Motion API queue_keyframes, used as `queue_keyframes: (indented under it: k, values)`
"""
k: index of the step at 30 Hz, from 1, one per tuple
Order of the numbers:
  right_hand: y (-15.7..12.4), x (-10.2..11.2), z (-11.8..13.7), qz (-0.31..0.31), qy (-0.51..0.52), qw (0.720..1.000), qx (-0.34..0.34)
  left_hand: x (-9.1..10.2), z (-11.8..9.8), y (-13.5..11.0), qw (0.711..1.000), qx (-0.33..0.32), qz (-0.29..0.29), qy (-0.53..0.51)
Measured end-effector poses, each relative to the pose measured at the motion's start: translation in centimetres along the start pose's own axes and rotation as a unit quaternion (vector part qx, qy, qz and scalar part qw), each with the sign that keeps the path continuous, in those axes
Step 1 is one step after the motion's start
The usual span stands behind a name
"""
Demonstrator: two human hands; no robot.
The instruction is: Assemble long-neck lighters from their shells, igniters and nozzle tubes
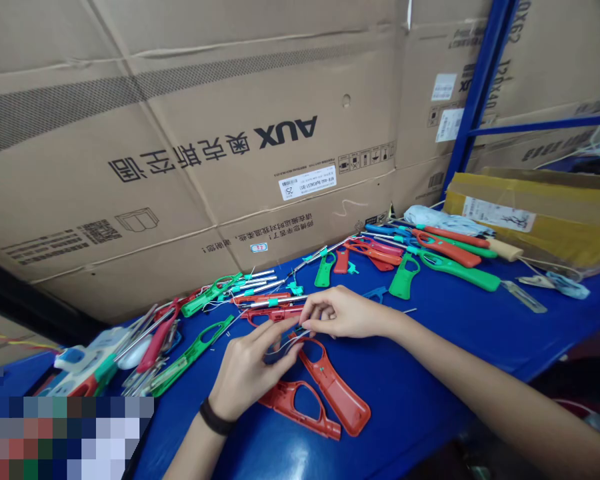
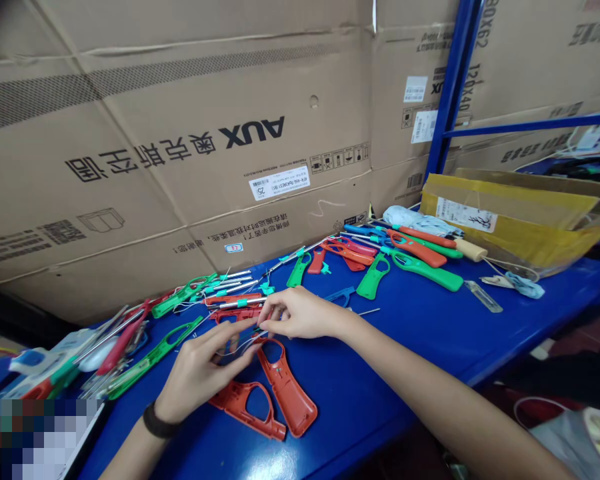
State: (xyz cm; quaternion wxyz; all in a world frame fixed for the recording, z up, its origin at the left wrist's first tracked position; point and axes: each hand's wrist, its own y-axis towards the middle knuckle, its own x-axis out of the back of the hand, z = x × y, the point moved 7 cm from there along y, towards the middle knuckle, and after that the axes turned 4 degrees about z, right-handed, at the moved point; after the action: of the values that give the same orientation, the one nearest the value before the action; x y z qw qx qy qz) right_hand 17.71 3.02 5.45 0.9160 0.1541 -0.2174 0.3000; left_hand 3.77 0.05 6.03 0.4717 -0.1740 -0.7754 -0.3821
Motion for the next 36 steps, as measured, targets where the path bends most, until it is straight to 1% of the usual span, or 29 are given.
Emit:
queue_keyframes:
  k: [2, 4, 10, 14, 21, 23, 29, 32, 36]
  values:
    - [0.0, -0.1, -0.1, 0.005, -0.001, 1.000, -0.004, 0.2, -0.1, -0.1, 1.000, -0.013, -0.014, 0.019]
    - [0.0, -0.2, -0.2, 0.013, 0.004, 1.000, -0.009, 0.2, -0.2, -0.2, 1.000, -0.018, -0.016, 0.016]
    - [0.0, -0.3, -0.1, 0.030, -0.032, 0.999, -0.025, 0.0, 0.6, 0.1, 0.999, 0.019, -0.001, -0.050]
    - [-0.1, -0.2, 0.1, 0.030, -0.040, 0.999, -0.004, 0.2, 0.8, 0.2, 0.996, 0.021, 0.000, -0.087]
    - [0.0, -0.1, -0.1, 0.024, -0.051, 0.998, -0.004, 0.1, 0.9, 0.0, 0.998, 0.013, -0.008, -0.060]
    - [0.0, -0.3, -0.1, 0.029, -0.047, 0.998, 0.001, 0.0, 0.9, -0.1, 0.999, 0.002, -0.010, -0.046]
    - [0.0, -0.7, -0.2, 0.048, -0.045, 0.998, 0.010, 0.6, 0.3, -0.4, 0.997, -0.056, -0.049, -0.022]
    - [0.0, -0.8, -0.2, 0.058, -0.035, 0.998, 0.005, 0.8, -0.1, -0.4, 0.995, -0.080, -0.054, -0.001]
    - [0.0, -0.7, 0.1, 0.044, -0.054, 0.998, 0.009, 0.9, -0.5, -0.3, 0.994, -0.096, -0.040, 0.015]
